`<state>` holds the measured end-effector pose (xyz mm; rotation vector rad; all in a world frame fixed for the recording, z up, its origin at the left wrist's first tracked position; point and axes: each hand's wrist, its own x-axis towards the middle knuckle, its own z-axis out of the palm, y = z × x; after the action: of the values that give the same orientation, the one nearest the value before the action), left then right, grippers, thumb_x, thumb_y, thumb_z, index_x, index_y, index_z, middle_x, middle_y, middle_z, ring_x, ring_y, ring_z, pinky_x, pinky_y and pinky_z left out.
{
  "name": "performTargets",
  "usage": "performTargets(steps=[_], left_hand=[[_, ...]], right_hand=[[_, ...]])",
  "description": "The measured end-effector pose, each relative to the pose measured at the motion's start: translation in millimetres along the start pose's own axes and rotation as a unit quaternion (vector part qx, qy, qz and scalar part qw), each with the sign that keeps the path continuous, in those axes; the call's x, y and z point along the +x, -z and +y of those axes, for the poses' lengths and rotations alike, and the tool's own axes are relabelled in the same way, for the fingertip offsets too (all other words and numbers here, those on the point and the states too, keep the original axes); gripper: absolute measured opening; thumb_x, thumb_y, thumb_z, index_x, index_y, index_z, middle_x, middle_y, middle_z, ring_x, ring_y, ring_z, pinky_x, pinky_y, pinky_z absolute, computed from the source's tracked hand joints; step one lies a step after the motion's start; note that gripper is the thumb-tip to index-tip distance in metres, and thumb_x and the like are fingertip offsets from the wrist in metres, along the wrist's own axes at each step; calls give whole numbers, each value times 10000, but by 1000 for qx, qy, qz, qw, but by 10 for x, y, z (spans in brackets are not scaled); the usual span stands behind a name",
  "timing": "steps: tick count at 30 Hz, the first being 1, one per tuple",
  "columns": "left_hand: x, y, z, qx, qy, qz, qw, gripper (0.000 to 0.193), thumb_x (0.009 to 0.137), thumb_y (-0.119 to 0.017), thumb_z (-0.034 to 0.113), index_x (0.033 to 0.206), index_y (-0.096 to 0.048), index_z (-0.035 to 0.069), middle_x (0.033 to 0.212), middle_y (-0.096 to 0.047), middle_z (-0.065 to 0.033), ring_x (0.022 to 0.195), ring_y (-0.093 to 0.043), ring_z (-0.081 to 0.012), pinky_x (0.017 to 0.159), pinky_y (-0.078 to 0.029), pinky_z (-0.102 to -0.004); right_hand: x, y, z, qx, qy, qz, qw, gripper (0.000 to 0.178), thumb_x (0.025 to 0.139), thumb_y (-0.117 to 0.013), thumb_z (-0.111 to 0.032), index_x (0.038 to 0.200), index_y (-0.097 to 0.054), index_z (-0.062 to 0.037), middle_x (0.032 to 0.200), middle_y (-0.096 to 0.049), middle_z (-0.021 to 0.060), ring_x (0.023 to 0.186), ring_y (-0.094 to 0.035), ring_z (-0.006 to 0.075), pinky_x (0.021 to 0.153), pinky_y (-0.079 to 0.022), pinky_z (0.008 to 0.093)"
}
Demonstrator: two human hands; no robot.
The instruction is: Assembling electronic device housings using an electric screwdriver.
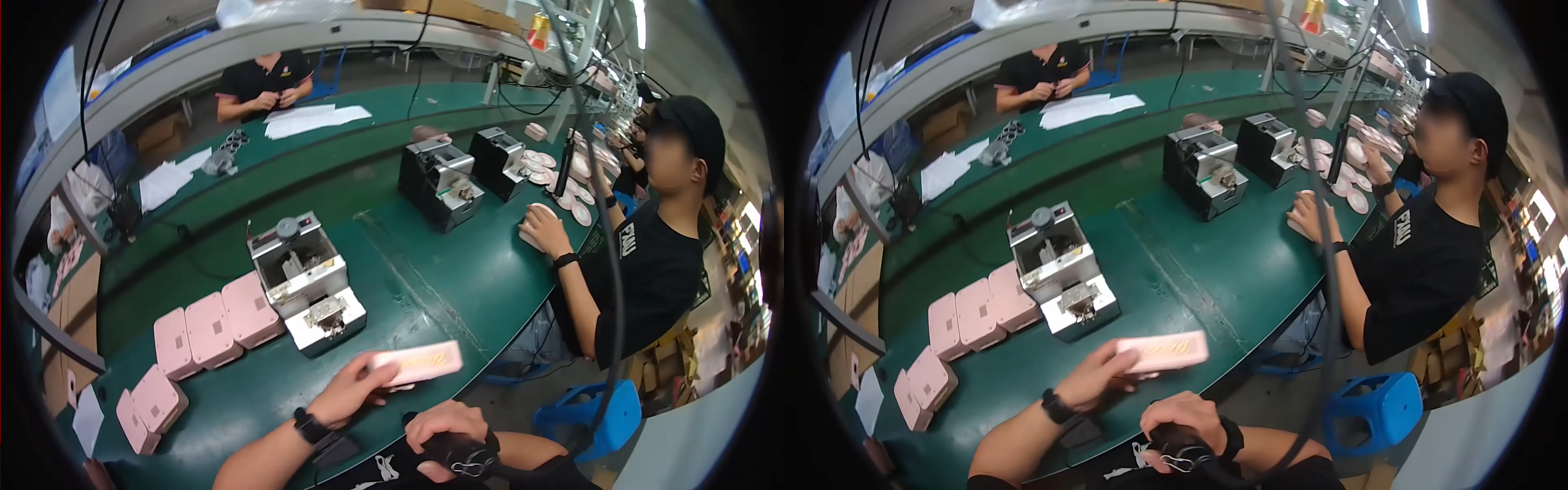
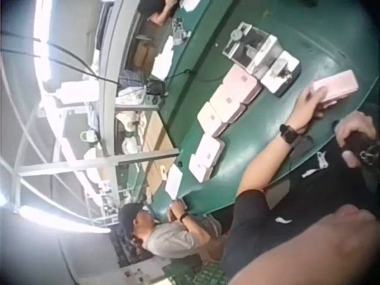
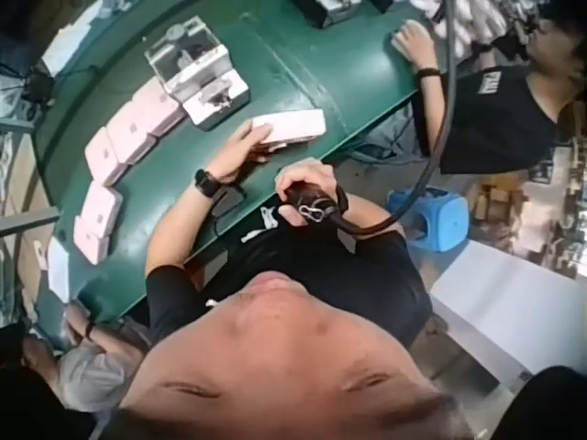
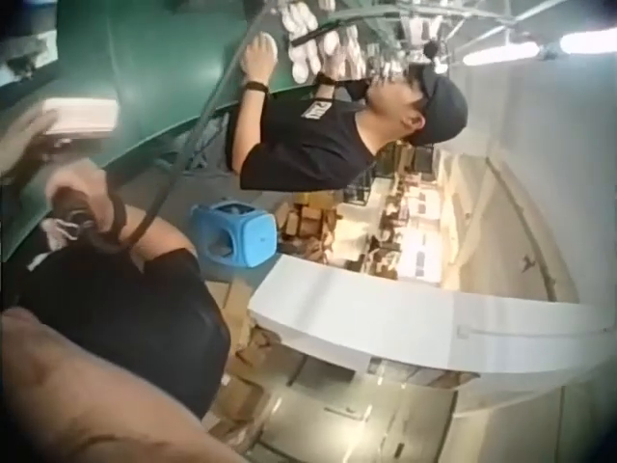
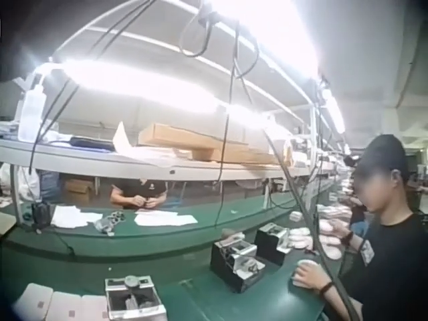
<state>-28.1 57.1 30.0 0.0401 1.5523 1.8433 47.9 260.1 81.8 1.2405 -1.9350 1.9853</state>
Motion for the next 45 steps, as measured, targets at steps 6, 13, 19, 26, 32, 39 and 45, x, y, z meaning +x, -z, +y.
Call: performTargets(steps=[6,13,19,26,32,39,45], left_hand=[[1121,-561,296,-215,49,-59,974,689,1020,-461,537,1492,-346,48,1429,-492,-176,1173,-594,-314,1041,-472,-371],[455,-366,213,-30,-134,61,989,567,989,-612,349,1428,-444,32,1352,-573,-166,1155,-615,-258,1008,-490,-356],[-911,223,20,266,-222,278,896,424,899,-734,188,1273,-607,33,1217,-665,-138,1113,-639,-212,961,-512,-342],[-2711,1574,-468,571,-59,654,493,712,775,-821,342,1367,-533,70,1392,-520,-193,1274,-502,-390,1070,-421,-445],[-3648,1946,-934,583,96,621,515,917,679,-858,454,1448,-473,136,1486,-435,-202,1383,-375,-450,1130,-360,-490],[-3336,860,-1001,558,53,589,582,923,602,-883,508,1390,-540,174,1482,-449,-181,1398,-359,-463,1109,-375,-531],[-2593,477,-673,627,-63,390,672,885,592,-895,492,1360,-571,197,1478,-461,-173,1407,-372,-431,1129,-339,-550]], right_hand=[[-123,13,18,-6,-8,50,999,318,800,-747,-46,1023,-533,31,740,-626,103,644,-642,243,676,-571,399],[-255,67,254,116,-13,72,991,337,852,-752,-112,1063,-520,11,748,-623,105,639,-623,229,640,-553,386],[-298,122,268,212,7,256,943,442,891,-727,-377,995,-445,-53,668,-534,69,520,-516,178,489,-452,327],[-8,23,157,282,-59,172,942,374,883,-764,-301,1044,-541,-49,769,-583,99,617,-543,202,570,-454,329],[26,65,192,272,-77,173,944,413,871,-773,-337,1053,-544,-45,761,-580,101,609,-538,202,566,-451,325],[-5,39,185,246,-80,230,938,389,885,-756,-333,1049,-547,-49,746,-572,100,595,-532,203,568,-465,340],[167,-24,275,222,-151,179,947,499,841,-789,-338,1026,-432,-43,683,-526,67,561,-523,174,541,-468,307]])
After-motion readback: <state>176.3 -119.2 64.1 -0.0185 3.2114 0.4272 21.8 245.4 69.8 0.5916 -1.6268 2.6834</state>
